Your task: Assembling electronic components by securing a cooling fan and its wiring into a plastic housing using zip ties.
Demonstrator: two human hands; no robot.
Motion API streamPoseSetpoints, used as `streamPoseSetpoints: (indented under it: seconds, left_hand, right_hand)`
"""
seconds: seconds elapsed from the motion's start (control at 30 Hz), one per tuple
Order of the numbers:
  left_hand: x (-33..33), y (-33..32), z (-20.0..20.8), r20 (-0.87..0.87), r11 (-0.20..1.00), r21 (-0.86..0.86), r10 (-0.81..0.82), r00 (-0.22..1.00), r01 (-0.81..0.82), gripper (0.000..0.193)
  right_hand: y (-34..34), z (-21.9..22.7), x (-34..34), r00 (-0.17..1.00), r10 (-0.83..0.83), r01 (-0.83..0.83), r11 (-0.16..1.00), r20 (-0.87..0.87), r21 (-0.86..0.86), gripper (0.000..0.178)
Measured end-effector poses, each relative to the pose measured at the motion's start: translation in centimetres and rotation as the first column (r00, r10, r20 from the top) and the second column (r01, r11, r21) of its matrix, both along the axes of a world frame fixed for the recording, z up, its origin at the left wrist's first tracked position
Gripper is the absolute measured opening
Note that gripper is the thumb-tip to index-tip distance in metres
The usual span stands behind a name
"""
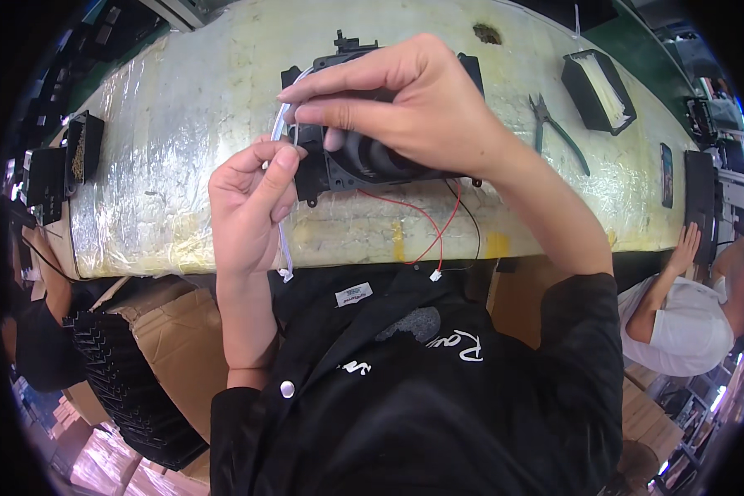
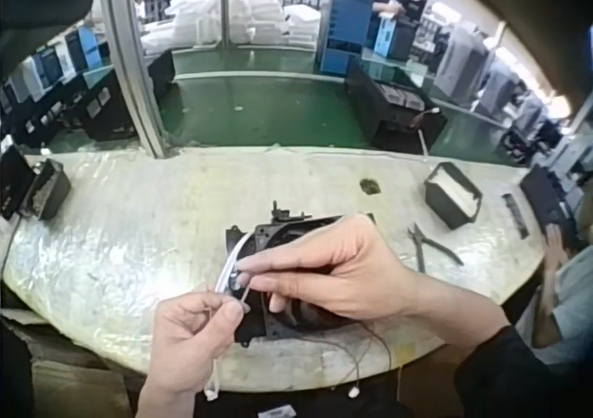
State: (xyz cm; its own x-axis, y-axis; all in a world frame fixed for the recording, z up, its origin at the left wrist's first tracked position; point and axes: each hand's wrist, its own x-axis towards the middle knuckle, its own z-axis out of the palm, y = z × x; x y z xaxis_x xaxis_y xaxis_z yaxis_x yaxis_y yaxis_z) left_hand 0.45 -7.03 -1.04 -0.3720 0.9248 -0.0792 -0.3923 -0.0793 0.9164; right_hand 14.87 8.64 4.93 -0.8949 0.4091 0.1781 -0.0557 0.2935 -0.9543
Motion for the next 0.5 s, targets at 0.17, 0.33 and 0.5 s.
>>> streamPoseSetpoints:
  seconds: [0.17, 0.33, 0.5]
  left_hand:
    - [-0.2, 0.2, -0.1, 0.030, 0.998, -0.040, 0.040, 0.999, -0.039, 0.022]
    - [0.3, 0.1, 0.3, -0.147, 0.977, -0.048, 0.198, 0.969, -0.207, 0.028]
    - [0.1, -0.4, -0.4, -0.221, 0.978, -0.097, 0.158, 0.962, -0.183, 0.027]
  right_hand:
    - [0.9, -0.1, -1.0, 0.999, -0.020, 0.024, 0.993, 0.035, -0.115, 0.014]
    - [1.9, 0.2, -2.1, 0.957, -0.289, 0.288, 0.957, -0.009, -0.039, 0.017]
    - [1.8, -0.4, -3.4, 0.962, -0.263, 0.275, 0.923, -0.078, 0.268, 0.016]
